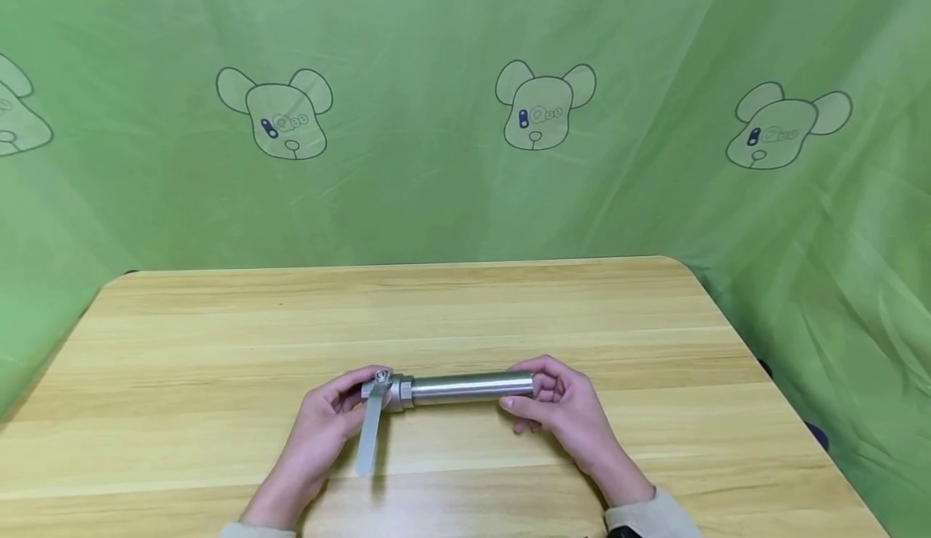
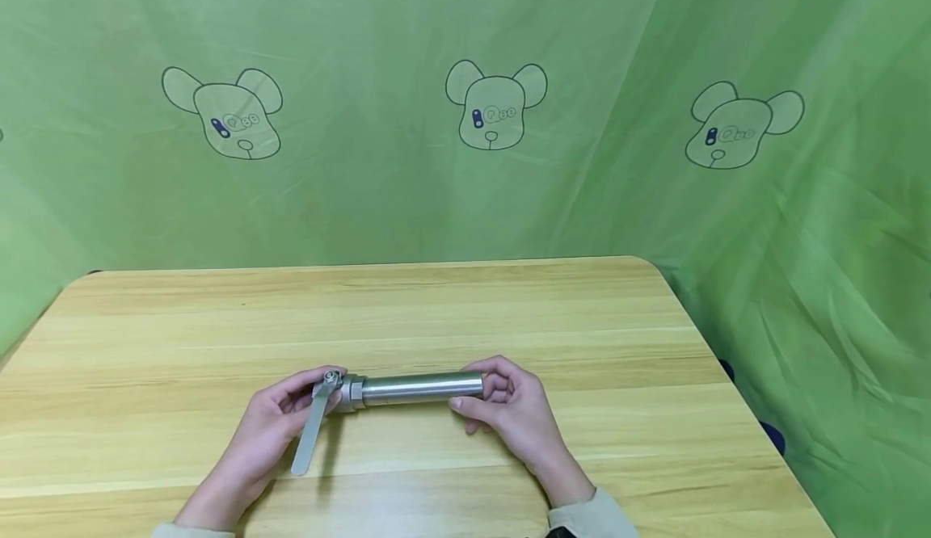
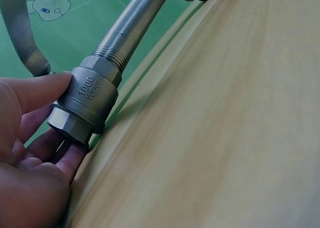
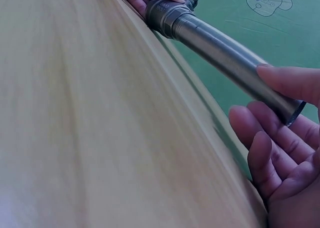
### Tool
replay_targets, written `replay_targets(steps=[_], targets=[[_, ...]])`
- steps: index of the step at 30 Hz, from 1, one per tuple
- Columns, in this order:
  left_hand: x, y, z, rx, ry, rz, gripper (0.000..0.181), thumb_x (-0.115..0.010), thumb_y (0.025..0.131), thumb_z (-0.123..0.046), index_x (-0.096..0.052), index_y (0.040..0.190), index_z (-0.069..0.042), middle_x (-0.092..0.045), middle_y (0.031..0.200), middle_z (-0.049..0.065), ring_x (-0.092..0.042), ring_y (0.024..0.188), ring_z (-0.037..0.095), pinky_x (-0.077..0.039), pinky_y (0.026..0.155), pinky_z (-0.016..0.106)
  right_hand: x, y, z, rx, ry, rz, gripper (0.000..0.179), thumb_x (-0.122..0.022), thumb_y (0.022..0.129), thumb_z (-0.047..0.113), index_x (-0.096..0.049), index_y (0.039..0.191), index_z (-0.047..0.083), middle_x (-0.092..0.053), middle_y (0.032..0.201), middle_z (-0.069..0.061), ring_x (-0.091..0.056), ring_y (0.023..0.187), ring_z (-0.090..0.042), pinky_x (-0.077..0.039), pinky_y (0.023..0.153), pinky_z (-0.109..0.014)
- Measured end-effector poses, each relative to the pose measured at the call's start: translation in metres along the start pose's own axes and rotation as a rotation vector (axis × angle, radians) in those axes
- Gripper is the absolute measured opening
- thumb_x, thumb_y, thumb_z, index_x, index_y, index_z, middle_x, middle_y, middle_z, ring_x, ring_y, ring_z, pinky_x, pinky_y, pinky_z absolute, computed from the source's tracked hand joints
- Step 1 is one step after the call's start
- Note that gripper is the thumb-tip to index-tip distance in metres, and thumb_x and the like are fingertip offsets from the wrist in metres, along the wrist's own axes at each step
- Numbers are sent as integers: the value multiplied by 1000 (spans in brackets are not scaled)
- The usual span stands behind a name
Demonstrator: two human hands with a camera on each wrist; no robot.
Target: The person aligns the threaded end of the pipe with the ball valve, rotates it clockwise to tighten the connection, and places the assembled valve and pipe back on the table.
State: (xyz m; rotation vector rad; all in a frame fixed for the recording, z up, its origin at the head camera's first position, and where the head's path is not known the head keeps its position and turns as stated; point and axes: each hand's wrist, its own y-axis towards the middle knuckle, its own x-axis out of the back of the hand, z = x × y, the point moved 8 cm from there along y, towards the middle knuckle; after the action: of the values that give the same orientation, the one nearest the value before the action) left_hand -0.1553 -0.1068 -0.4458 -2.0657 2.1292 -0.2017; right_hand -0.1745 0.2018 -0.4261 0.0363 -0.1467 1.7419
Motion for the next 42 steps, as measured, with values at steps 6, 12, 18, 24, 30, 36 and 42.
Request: replay_targets(steps=[6,12,18,24,30,36,42], targets=[[0,-1,-1,0,-6,-2,49,-80,93,-7,-68,141,-5,-67,147,15,-60,142,30,-52,103,12,1,-1,0,-25,-16,-14,48,-88,87,8,-65,126,-6,-74,79,1,-72,60,-18,-52,53,-23],[0,-1,-2,-2,-5,-6,49,-80,92,-5,-68,140,-5,-67,147,15,-62,140,30,-53,104,14,1,0,-1,-59,-46,-39,45,-88,89,14,-67,123,-6,-72,72,0,-71,58,-18,-52,53,-24],[1,1,-1,1,-2,-10,48,-80,92,-6,-69,139,-6,-68,146,13,-63,139,27,-54,104,15,1,1,-1,-71,-70,-43,42,-88,90,17,-67,119,-6,-71,70,-2,-71,57,-20,-53,53,-25],[1,0,-1,2,-11,-6,49,-80,92,-6,-68,139,-5,-67,147,14,-62,139,29,-54,103,15,3,1,1,-58,-110,-73,37,-88,89,19,-71,114,-3,-67,69,-3,-66,55,-17,-53,53,-24],[0,1,0,9,-7,-6,48,-79,91,-4,-69,138,-6,-67,147,12,-63,139,28,-54,103,15,8,-1,1,-32,-167,-142,31,-91,87,18,-77,108,0,-69,81,0,-58,67,-8,-52,60,-21],[-3,3,-1,9,-13,10,48,-80,90,-3,-70,137,-7,-68,146,11,-63,138,28,-54,104,16,10,0,2,-48,-163,-144,32,-91,86,19,-76,107,0,-69,79,0,-58,67,-8,-51,59,-20],[-3,0,0,18,-6,6,49,-82,89,-6,-71,137,-9,-68,146,10,-63,139,27,-54,104,16,7,-2,2,21,-137,-84,38,-91,85,11,-75,117,2,-64,87,-2,-55,71,-7,-50,60,-18]])
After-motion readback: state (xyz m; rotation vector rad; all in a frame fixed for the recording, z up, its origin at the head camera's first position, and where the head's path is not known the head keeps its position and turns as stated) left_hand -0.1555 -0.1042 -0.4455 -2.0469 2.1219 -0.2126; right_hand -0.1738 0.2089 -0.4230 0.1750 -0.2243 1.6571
